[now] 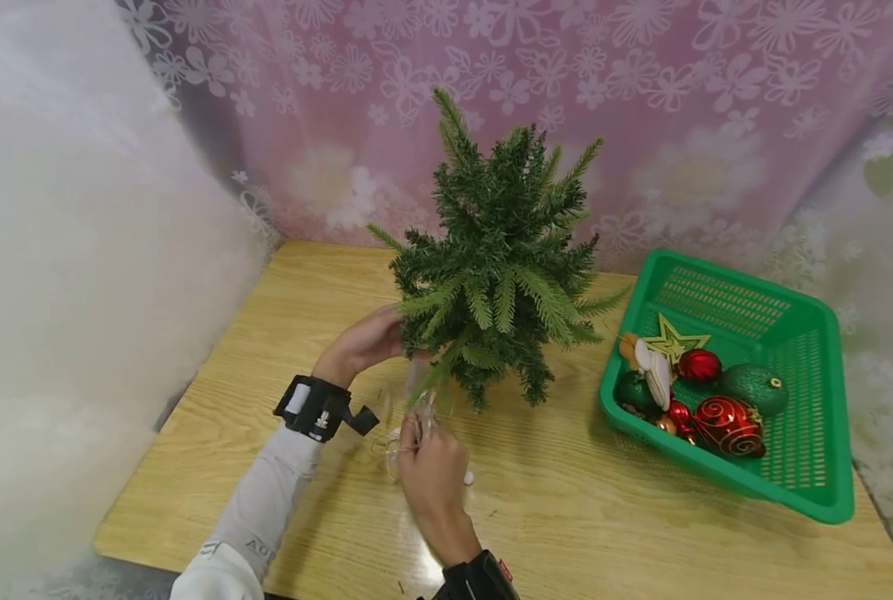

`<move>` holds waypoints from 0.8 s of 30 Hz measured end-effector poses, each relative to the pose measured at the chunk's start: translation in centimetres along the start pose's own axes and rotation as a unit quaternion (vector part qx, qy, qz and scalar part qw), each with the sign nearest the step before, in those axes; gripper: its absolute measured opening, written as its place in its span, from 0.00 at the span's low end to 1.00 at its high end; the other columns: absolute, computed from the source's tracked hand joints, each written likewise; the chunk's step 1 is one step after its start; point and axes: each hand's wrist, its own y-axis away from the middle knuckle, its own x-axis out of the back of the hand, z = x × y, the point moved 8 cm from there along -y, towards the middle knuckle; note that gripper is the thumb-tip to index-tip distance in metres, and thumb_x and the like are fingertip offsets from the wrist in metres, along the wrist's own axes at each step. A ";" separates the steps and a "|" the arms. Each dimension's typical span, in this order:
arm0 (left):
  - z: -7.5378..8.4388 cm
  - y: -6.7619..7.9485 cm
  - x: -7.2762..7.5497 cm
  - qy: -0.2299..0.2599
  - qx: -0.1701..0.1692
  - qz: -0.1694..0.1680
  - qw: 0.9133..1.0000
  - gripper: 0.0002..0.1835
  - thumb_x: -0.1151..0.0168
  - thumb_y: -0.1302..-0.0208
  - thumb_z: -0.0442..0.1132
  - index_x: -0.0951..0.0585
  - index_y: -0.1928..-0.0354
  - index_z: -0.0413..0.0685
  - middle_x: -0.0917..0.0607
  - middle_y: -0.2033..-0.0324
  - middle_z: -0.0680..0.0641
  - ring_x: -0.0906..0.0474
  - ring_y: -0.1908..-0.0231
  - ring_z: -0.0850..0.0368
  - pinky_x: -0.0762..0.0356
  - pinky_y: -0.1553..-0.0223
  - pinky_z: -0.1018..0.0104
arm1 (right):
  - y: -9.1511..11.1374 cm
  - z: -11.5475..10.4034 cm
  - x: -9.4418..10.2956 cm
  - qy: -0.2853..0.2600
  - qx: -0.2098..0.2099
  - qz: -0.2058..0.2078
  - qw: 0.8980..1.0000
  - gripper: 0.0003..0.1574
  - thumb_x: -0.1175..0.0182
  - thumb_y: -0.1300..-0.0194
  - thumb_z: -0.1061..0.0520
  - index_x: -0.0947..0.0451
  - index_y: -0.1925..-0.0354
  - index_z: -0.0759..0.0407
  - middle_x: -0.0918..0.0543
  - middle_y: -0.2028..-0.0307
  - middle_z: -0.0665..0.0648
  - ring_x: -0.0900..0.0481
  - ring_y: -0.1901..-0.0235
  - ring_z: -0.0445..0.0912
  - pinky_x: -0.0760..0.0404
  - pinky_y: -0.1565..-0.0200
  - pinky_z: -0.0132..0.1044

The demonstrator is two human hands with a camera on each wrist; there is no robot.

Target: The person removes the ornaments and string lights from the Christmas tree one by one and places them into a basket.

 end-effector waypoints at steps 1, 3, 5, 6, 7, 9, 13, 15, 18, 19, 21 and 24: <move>0.1 0.0 -0.1 0.003 -0.002 -0.002 1.000 0.28 0.69 0.21 0.38 0.56 0.24 0.41 0.56 0.25 0.42 0.33 0.69 0.61 0.27 0.65 0.65 | 0.1 -0.2 0.8 -0.016 0.012 0.028 0.999 0.12 0.40 0.39 0.69 0.25 0.79 0.62 0.30 0.88 0.50 0.42 0.91 0.32 0.45 0.89 0.22; 0.3 0.1 -0.4 0.010 -0.006 -0.006 1.000 0.28 0.69 0.21 0.38 0.56 0.24 0.41 0.54 0.26 0.40 0.29 0.60 0.59 0.27 0.63 0.66 | 0.2 -0.5 1.8 -0.044 0.034 0.060 0.997 0.04 0.40 0.40 0.72 0.21 0.69 0.67 0.25 0.84 0.54 0.38 0.90 0.34 0.41 0.88 0.22; 0.4 0.1 -0.5 0.014 -0.008 -0.007 1.000 0.28 0.69 0.21 0.38 0.57 0.24 0.42 0.51 0.27 0.40 0.30 0.49 0.54 0.27 0.59 0.64 | 0.2 -0.9 2.3 -0.049 0.060 0.068 0.995 0.06 0.40 0.40 0.72 0.20 0.64 0.69 0.21 0.80 0.56 0.34 0.89 0.35 0.38 0.87 0.22; 0.5 0.0 -0.5 0.013 -0.008 -0.007 1.000 0.28 0.69 0.21 0.38 0.57 0.24 0.42 0.49 0.27 0.39 0.32 0.46 0.52 0.28 0.57 0.62 | 0.3 -1.0 2.3 -0.042 0.075 0.064 0.994 0.05 0.40 0.40 0.72 0.19 0.64 0.69 0.21 0.81 0.56 0.35 0.90 0.36 0.39 0.88 0.22; 0.5 0.0 -0.6 0.014 -0.007 -0.009 1.000 0.28 0.69 0.21 0.37 0.57 0.24 0.42 0.48 0.28 0.38 0.34 0.43 0.49 0.28 0.53 0.60 | 0.4 -1.1 2.2 -0.034 0.087 0.054 0.994 0.04 0.40 0.39 0.71 0.20 0.64 0.68 0.23 0.83 0.55 0.37 0.91 0.35 0.42 0.88 0.21; 0.4 -0.1 -0.7 0.016 -0.005 -0.010 1.000 0.27 0.69 0.21 0.37 0.57 0.24 0.42 0.47 0.28 0.37 0.38 0.37 0.42 0.31 0.44 0.54 | 0.8 -1.2 1.6 -0.009 0.107 0.031 0.994 0.02 0.40 0.39 0.68 0.20 0.67 0.66 0.25 0.85 0.51 0.40 0.90 0.32 0.44 0.88 0.19; 0.3 -0.2 -0.4 0.013 -0.004 -0.002 1.000 0.27 0.68 0.21 0.36 0.55 0.24 0.42 0.53 0.26 0.38 0.54 0.28 0.40 0.39 0.35 0.47 | 1.2 0.0 -0.5 0.014 0.069 -0.036 0.997 0.16 0.41 0.37 0.64 0.29 0.81 0.56 0.41 0.88 0.42 0.50 0.87 0.29 0.52 0.86 0.19; 0.2 -0.2 -0.3 -0.004 -0.001 0.009 1.000 0.27 0.67 0.21 0.37 0.55 0.24 0.42 0.56 0.25 0.41 0.60 0.26 0.43 0.38 0.36 0.49 | 1.1 1.1 -1.4 0.032 0.027 -0.062 0.997 0.21 0.41 0.36 0.63 0.35 0.84 0.53 0.47 0.87 0.41 0.53 0.86 0.30 0.54 0.85 0.21; 0.2 0.0 -0.2 -0.039 0.006 0.019 0.999 0.27 0.67 0.20 0.38 0.53 0.24 0.43 0.58 0.25 0.41 0.64 0.26 0.44 0.40 0.36 0.50 | 0.5 2.7 -2.2 0.034 -0.029 -0.082 0.996 0.22 0.42 0.35 0.62 0.35 0.83 0.53 0.50 0.88 0.41 0.54 0.88 0.31 0.55 0.85 0.23; 0.1 0.1 -0.2 -0.050 0.008 0.023 0.998 0.27 0.67 0.20 0.39 0.53 0.24 0.44 0.58 0.25 0.42 0.64 0.26 0.44 0.41 0.35 0.49 | 0.3 3.0 -2.4 0.034 -0.041 -0.086 0.995 0.21 0.42 0.34 0.62 0.34 0.83 0.54 0.49 0.88 0.41 0.53 0.89 0.32 0.54 0.85 0.24; 0.2 0.2 -0.3 -0.066 0.009 0.025 0.997 0.27 0.66 0.20 0.40 0.52 0.24 0.44 0.56 0.25 0.41 0.63 0.26 0.44 0.43 0.33 0.48 | -0.2 3.6 -2.8 0.038 -0.058 -0.093 0.993 0.23 0.43 0.34 0.61 0.34 0.85 0.55 0.49 0.90 0.43 0.53 0.90 0.34 0.54 0.85 0.25; 0.3 0.5 -0.3 -0.087 0.008 0.027 0.996 0.27 0.65 0.20 0.40 0.51 0.25 0.44 0.55 0.25 0.41 0.63 0.26 0.44 0.46 0.32 0.46 | -1.0 4.3 -3.4 0.044 -0.084 -0.102 0.990 0.25 0.41 0.34 0.58 0.33 0.87 0.55 0.41 0.91 0.44 0.47 0.91 0.36 0.49 0.87 0.28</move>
